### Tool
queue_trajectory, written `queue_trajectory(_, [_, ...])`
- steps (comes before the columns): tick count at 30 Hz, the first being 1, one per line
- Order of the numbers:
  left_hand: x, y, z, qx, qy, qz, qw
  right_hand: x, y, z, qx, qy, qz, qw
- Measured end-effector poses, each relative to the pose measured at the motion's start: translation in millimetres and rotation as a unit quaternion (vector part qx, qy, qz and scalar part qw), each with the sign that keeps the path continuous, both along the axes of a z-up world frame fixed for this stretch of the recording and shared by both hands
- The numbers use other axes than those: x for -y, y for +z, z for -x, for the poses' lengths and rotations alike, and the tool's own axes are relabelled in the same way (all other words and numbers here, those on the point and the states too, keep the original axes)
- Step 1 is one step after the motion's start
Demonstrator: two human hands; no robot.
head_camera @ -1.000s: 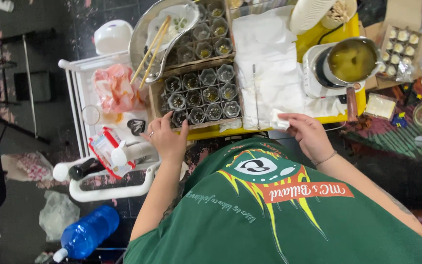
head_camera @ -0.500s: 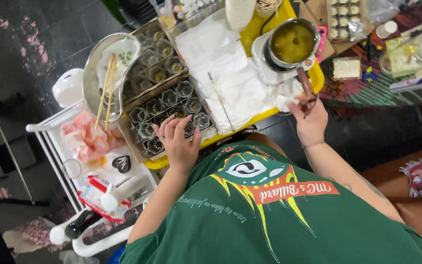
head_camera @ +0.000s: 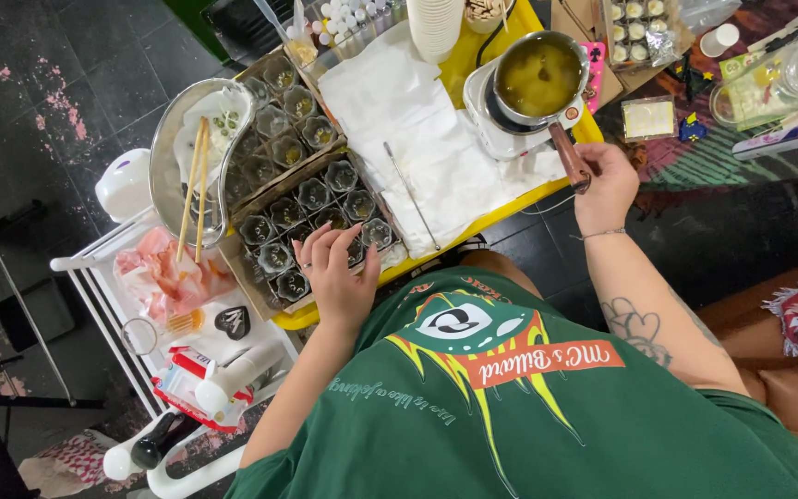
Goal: Melting green wax in a small pot and stirring it with a tool at a candle-making station.
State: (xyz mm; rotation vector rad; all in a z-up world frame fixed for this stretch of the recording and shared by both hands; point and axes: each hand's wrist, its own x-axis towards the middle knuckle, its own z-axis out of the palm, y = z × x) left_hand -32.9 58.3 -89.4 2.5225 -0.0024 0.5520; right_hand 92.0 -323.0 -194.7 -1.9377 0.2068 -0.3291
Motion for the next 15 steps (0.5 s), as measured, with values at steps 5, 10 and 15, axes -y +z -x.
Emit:
queue_trajectory(5, [-5,2,2,-0.005,0.002,0.003,1.000,-20,17,10,0.072,0.030,0.149,0.986])
queue_trajectory(10, [-6,4,1,-0.003,0.001,0.004,1.000,-34,23,8,0.037,-0.007,0.062,0.997])
queue_trajectory(15, [-8,0,0,0.001,-0.005,0.001,1.000,-26,13,9,0.122,0.018,0.208,0.970])
